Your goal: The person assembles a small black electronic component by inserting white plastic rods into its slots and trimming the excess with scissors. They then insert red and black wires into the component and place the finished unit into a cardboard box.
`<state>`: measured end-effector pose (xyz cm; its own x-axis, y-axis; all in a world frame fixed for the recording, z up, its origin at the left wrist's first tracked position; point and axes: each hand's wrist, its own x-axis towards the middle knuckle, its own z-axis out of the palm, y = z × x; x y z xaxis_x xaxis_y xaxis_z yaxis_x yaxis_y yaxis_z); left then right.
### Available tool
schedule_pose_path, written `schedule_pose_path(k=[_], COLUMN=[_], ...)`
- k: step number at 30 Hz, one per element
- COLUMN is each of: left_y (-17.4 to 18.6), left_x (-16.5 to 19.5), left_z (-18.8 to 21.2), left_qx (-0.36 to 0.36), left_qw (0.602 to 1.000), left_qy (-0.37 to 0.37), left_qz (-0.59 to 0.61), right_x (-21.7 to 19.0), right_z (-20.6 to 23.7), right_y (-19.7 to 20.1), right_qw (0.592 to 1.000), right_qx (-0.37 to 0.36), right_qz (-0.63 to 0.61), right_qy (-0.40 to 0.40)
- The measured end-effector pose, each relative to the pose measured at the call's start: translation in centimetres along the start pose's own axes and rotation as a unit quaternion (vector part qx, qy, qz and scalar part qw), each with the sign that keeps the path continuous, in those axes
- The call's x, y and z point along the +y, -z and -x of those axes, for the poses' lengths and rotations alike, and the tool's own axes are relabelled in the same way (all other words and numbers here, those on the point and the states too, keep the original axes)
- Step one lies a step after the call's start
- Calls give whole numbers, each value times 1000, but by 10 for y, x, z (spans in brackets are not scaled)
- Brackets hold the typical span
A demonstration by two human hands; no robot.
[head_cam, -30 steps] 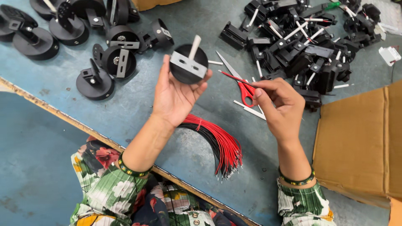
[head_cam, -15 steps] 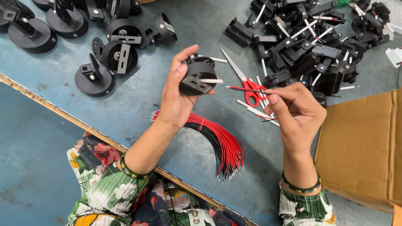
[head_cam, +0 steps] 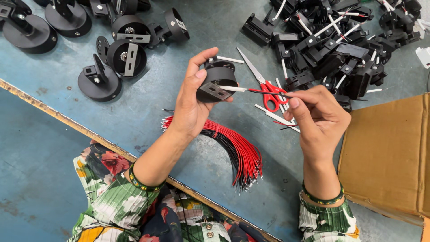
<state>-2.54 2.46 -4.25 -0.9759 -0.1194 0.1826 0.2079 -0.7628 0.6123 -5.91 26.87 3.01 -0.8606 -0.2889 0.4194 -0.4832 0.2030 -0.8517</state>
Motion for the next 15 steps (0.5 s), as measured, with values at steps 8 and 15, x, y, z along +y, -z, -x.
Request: schedule_pose_path(k=[8, 15], left_y=[0, 0], left_x=[1, 1], left_z=[0, 1], left_qx=[1, 0], left_qw=[1000, 997], left_qy=[-3, -49], left_qz=[3, -57], right_x=[3, 1], right_z=[-4, -6], right_y=[0, 7], right_qw=[999, 965], right_qx=[-27, -28], right_qz=[29, 211], right_qy=[18, 151])
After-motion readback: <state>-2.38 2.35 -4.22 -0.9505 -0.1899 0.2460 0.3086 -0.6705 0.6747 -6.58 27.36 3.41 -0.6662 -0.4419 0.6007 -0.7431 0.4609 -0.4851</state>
